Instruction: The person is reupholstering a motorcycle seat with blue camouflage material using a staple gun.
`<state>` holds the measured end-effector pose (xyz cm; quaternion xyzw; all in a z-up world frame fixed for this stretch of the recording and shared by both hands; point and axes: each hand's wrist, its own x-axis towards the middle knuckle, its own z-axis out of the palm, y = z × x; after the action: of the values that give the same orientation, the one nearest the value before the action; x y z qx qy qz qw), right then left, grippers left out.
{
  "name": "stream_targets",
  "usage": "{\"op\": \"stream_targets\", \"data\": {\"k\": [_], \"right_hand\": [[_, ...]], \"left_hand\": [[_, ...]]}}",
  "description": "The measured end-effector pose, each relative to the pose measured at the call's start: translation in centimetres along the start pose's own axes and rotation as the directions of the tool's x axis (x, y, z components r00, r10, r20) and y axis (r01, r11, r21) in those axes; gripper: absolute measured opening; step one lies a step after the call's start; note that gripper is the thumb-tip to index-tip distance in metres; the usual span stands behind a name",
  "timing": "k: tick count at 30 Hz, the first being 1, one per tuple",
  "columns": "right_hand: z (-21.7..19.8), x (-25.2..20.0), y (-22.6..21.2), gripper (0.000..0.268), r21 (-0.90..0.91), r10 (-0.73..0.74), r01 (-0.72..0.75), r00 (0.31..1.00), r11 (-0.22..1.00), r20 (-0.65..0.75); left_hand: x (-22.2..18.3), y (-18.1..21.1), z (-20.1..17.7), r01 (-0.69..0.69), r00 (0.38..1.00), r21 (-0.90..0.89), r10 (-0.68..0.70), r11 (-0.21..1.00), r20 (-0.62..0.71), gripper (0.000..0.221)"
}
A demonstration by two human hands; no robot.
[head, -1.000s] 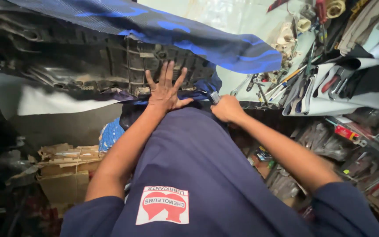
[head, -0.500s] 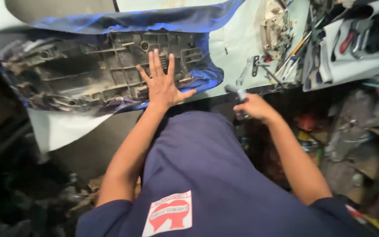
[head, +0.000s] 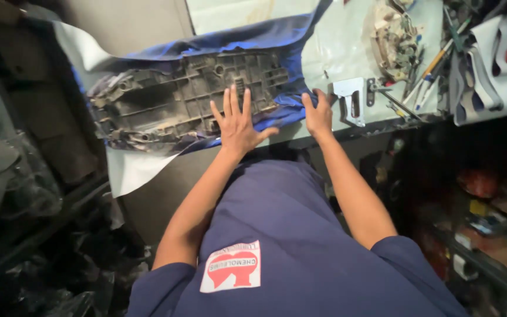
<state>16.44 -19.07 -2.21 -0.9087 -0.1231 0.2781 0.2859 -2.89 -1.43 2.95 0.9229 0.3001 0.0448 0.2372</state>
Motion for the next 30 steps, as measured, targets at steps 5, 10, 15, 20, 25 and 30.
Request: {"op": "stream_targets", "data": {"k": [5,10,15,20,25,30], "right_hand": [[-0.2,-0.1,-0.5,0.064,-0.106,-0.055,0.045,0.994,0.993,-0.093],[-0.4,0.4,-0.3,0.067,-0.170,-0.037,0.036,0.999,0.985,-0.003],[0.2,1.4,0.8,0.068,-0.161,-0.007,0.004,1.000,0.987,-0.016],[-0.3,1.6,2.7,0.079,0.472,0.093,-0.105,0.995,0.875,0.048],[4.3,-4.4,2.6,0.104,0.901,0.119,-0.425,0.902,0.081,0.415],[15.7,-8.8,-2.5,0.096,0.463,-0.494,-0.744,0.667,-0.482,0.558]], "left_hand": [[-6.5,-7.8,-0.8,-0.004,1.000,0.117,0.007,0.993,-0.028,0.118],[-8.4,-12.6,1.4,-0.021,0.996,0.204,0.037,0.979,-0.078,0.098],[-6.4,-11.6,-0.1,-0.071,0.989,0.119,0.085,0.990,-0.124,0.100],[-2.6,-8.2,-7.0,-0.034,0.995,0.071,0.027,0.997,0.101,0.098],[4.0,-2.1,-19.8,0.034,0.946,0.004,-0.033,0.999,0.322,0.104],[5.1,1.8,-27.8,0.741,0.481,-0.291,-0.176,0.606,0.859,0.066]]}}
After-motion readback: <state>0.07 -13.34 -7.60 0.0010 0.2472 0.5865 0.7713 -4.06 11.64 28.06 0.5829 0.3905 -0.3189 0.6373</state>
